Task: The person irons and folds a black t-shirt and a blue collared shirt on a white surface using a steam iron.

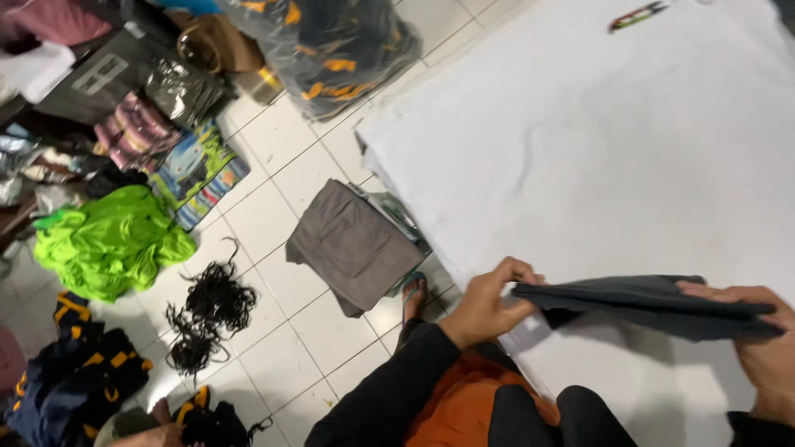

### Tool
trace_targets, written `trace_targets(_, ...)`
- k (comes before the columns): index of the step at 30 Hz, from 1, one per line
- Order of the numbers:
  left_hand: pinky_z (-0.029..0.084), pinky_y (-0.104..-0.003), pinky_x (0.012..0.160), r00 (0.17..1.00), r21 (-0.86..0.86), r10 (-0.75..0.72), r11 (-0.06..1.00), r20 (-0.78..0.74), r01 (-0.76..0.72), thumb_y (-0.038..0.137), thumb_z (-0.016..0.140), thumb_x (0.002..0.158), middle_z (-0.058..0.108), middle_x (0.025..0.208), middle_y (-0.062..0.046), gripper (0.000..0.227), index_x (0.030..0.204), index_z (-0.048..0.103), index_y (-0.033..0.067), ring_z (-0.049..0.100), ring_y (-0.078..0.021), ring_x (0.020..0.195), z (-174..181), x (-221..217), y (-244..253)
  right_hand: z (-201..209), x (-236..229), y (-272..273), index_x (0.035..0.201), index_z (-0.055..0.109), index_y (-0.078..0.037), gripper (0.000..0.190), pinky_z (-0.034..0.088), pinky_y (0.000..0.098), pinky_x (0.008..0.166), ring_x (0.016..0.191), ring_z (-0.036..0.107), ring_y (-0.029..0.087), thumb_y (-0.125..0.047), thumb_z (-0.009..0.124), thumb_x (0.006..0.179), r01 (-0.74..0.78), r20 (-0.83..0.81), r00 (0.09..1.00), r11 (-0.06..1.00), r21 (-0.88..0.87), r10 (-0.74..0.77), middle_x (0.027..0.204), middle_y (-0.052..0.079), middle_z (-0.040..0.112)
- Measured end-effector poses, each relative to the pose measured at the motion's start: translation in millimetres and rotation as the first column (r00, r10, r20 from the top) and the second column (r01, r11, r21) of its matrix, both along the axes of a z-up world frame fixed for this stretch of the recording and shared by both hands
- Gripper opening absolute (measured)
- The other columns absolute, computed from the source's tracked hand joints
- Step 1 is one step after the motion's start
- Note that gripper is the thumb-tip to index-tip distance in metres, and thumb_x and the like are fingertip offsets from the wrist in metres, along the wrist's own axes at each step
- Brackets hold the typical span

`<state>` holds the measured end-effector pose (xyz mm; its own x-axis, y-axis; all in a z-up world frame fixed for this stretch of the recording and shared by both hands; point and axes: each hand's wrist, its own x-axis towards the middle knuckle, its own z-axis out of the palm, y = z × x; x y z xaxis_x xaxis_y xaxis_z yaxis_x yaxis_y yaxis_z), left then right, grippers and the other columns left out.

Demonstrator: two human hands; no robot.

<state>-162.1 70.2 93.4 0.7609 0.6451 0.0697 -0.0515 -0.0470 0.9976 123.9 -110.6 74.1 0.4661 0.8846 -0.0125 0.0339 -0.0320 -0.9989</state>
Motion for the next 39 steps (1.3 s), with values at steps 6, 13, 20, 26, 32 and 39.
trace_targets(6, 0.051, -0.031, 0.077, 0.887, 0.064, 0.456, 0.886, 0.069, -0.460, 0.008, 0.056, 0.084, 0.062, 0.096, -0.009, 0.021, 0.103, 0.048, 0.0079, 0.063, -0.0205, 0.090, 7.6, -150.1, 27.9, 9.8, -128.6, 116.2, 0.095, 0.067, 0.008, 0.031, 0.052, 0.0401, 0.087, 0.094, 0.067, 0.033, -0.012, 0.059, 0.073, -0.361, -0.260, 0.920, 0.892, -0.271, 0.294, 0.098, 0.025, 0.070)
trace_targets(13, 0.033, -0.022, 0.055, 0.553, -0.225, 0.774, 0.506, -0.308, -0.833, 0.002, 0.054, 0.076, 0.049, 0.071, -0.001, 0.043, 0.117, 0.044, 0.0108, 0.039, -0.0089, 0.058, -68.0, -238.7, 44.7, -53.2, -239.9, 260.3, 0.106, 0.066, 0.000, 0.032, 0.047, 0.0263, 0.083, 0.093, 0.063, 0.017, -0.002, 0.059, 0.075, -0.439, -0.106, 0.873, 0.673, -0.596, 0.475, 0.104, 0.009, 0.068)
trace_targets(20, 0.039, -0.042, 0.099, 0.427, -0.293, 0.685, 0.311, -0.590, -0.904, 0.011, 0.051, 0.089, 0.044, 0.126, -0.027, 0.064, 0.141, 0.013, 0.0147, 0.044, -0.0348, 0.118, -175.8, -279.9, 133.8, -226.4, -308.6, 352.6, 0.129, 0.047, -0.011, 0.054, 0.046, 0.0426, 0.085, 0.104, 0.054, 0.030, -0.012, 0.067, 0.079, -0.427, -0.351, 0.902, 0.634, -0.644, 0.251, 0.113, 0.016, 0.055)
trace_targets(26, 0.041, -0.045, 0.096, 0.367, -0.178, 0.548, 0.368, -0.751, -0.913, 0.012, 0.051, 0.088, 0.042, 0.128, -0.027, 0.068, 0.141, 0.010, 0.0230, 0.045, -0.0362, 0.117, -188.1, -291.4, 149.5, -165.7, -339.2, 353.4, 0.129, 0.047, -0.017, 0.049, 0.041, 0.0404, 0.092, 0.113, 0.048, 0.029, -0.008, 0.058, 0.082, -0.247, -0.037, 0.949, 0.667, -0.703, 0.312, 0.119, 0.016, 0.052)
trace_targets(32, 0.022, -0.052, 0.096, 0.186, 0.650, 0.793, 0.588, -0.581, -0.481, 0.031, 0.053, 0.085, 0.031, 0.138, -0.007, 0.053, 0.134, 0.033, 0.0240, 0.031, -0.0275, 0.126, -191.3, -244.2, 156.0, -173.5, -333.2, 323.8, 0.128, 0.042, -0.012, 0.043, 0.037, 0.0434, 0.094, 0.113, 0.042, 0.031, -0.008, 0.043, 0.086, -0.183, 0.367, 0.762, 0.721, -0.668, 0.533, 0.119, 0.014, 0.045)
trace_targets(39, -0.002, -0.070, 0.097, 0.324, 0.486, 0.426, 0.864, -0.845, 0.132, 0.067, 0.023, 0.084, 0.005, 0.150, 0.002, 0.066, 0.141, 0.011, 0.0354, 0.000, -0.0251, 0.137, -229.4, -207.7, 202.1, -201.1, -352.8, 223.5, 0.128, 0.040, -0.031, 0.052, 0.043, 0.0419, 0.081, 0.100, 0.050, 0.028, -0.027, 0.054, 0.078, -0.143, 0.459, 0.477, 0.582, -0.801, 0.749, 0.110, 0.006, 0.047)
